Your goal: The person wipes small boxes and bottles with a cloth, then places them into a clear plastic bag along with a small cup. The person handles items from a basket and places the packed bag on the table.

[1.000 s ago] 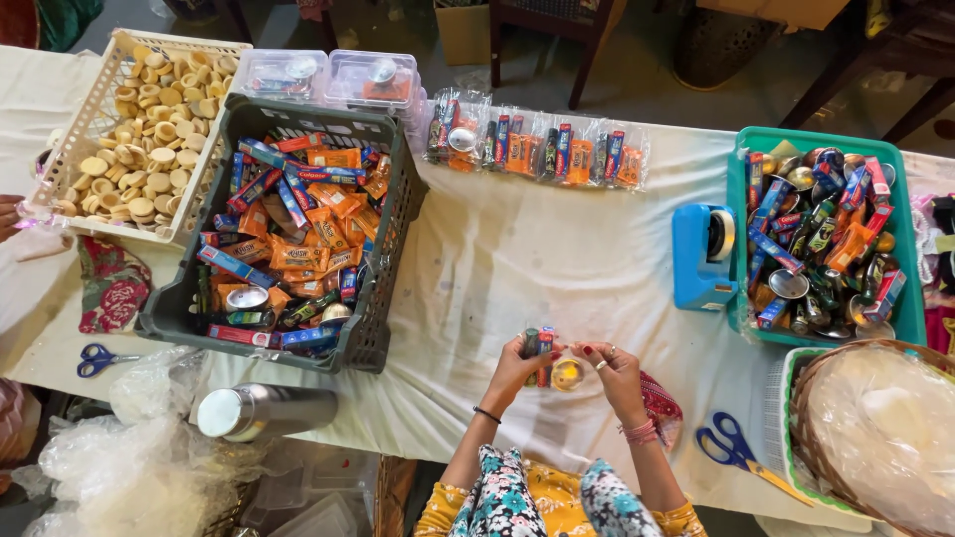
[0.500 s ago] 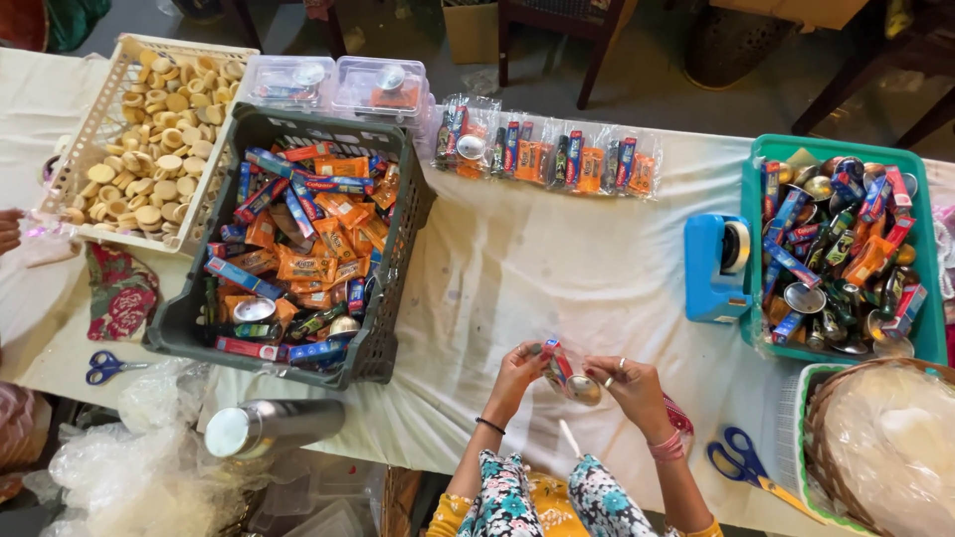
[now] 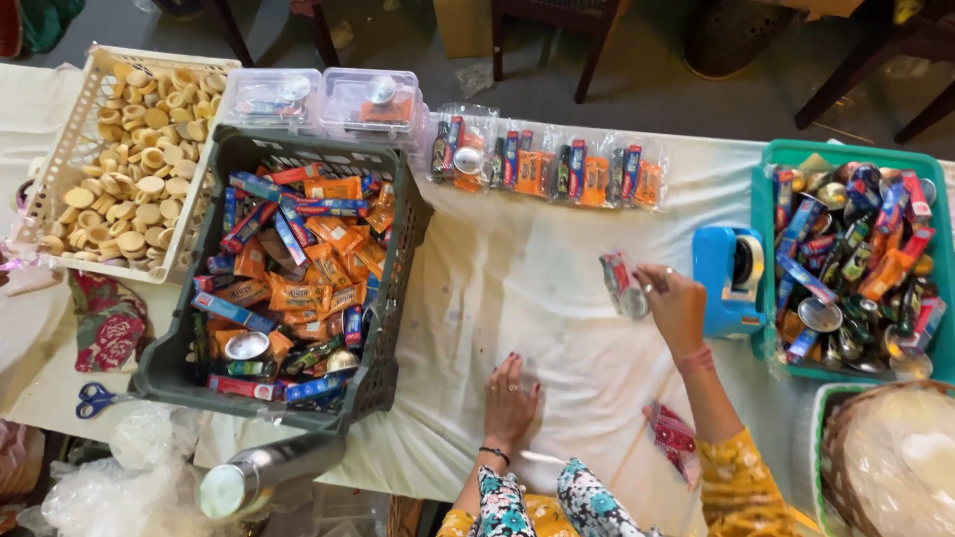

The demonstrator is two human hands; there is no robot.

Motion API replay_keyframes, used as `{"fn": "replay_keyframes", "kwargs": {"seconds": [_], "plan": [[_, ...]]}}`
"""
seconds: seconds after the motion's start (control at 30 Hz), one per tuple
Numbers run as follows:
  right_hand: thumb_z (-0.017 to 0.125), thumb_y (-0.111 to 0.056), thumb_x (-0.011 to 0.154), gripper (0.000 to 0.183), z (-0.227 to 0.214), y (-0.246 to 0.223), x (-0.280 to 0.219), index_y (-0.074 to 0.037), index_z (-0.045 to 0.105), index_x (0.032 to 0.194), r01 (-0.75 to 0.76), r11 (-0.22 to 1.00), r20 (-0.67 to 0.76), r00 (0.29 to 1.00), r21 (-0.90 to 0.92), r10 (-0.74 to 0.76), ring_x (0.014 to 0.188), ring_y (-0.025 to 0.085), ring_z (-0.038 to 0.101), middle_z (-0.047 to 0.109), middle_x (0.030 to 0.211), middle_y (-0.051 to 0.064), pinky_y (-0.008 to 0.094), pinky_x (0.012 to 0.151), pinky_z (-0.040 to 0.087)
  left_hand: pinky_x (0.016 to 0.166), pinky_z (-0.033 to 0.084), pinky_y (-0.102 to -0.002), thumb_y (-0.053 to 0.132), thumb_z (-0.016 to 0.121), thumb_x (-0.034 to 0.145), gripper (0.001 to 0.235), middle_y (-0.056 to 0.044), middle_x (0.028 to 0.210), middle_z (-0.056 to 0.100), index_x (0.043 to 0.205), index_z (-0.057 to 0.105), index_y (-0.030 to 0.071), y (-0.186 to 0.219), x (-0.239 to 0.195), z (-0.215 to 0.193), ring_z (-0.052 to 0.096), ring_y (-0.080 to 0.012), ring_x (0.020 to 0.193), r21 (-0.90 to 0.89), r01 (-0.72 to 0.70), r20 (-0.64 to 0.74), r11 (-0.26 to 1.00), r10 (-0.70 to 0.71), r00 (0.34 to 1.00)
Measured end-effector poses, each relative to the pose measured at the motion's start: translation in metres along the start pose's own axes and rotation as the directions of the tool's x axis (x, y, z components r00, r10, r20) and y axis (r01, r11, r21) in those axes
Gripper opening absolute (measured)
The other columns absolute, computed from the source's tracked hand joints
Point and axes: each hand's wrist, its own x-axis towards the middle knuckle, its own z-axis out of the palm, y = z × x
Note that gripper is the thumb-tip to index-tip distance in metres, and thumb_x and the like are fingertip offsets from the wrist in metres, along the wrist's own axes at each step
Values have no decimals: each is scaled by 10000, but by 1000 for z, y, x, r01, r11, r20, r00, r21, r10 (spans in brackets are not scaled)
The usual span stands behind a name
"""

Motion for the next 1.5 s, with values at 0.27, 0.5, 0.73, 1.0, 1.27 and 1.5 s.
{"fn": "replay_keyframes", "kwargs": {"seconds": [0.27, 0.5, 0.73, 1.0, 1.27, 1.5], "plan": [[758, -85, 979, 108, 101, -31, 140, -3, 776, 1048, 141, 970, -47, 990, 201, -134, 713, 84, 678, 761, 834, 84, 259, 619, 526, 1118, 350, -489, 348, 718, 919, 703, -150, 1463, 477, 1465, 409, 30, -1, 0, -2, 460, -321, 1328, 32, -46, 20, 998, 45, 999], [697, -19, 950, 86, 243, 62, 230, 10, 699, 1031, -244, 538, 131, 962, 807, 240, 798, 93, 747, 765, 918, 58, 218, 643, 568, 1126, 354, -485, 353, 722, 939, 701, -139, 1469, 487, 1482, 415, 33, -3, 0, -3, 470, -316, 1334, 8, -20, 17, 1000, 20, 1000], [770, -47, 917, 138, 250, 38, 226, -5, 729, 1042, -27, 996, -83, 996, 80, 34, 849, 213, 773, 773, 926, 95, 313, 746, 592, 1107, 352, -487, 389, 745, 924, 712, -125, 1456, 491, 1466, 439, 44, -10, -3, 9, 474, -317, 1306, -14, -7, 27, 1000, 7, 1000], [714, -239, 966, 535, 237, -8, 193, -41, 543, 1433, 284, 896, -105, 936, -341, -337, 1357, 361, 482, 532, 1452, 195, 502, 1108, 392, 1098, 332, -505, 386, 744, 913, 722, -142, 1455, 468, 1461, 435, 33, -13, -6, 12, 437, -327, 1298, -11, -2, 105, 1000, 3, 995], [588, -416, 1003, 635, 260, 18, 188, -111, 411, 1532, 281, 879, 260, 947, -385, -189, 1450, 352, 411, 442, 1556, 184, 654, 1170, 203, 1094, 346, -496, 371, 751, 924, 695, -140, 1442, 483, 1454, 450, 37, -9, -1, 6, 454, -323, 1296, -7, -25, 57, 1000, 26, 998], [655, -341, 982, 718, 199, 20, 67, -48, 352, 1563, 308, 877, 5, 944, -370, -329, 1473, 386, 344, 360, 1607, 219, 565, 1215, 211, 1082, 359, -504, 366, 743, 921, 665, -151, 1433, 493, 1427, 480, 24, -8, -1, 6, 454, -331, 1298, -17, -51, 17, 999, 51, 999]]}}
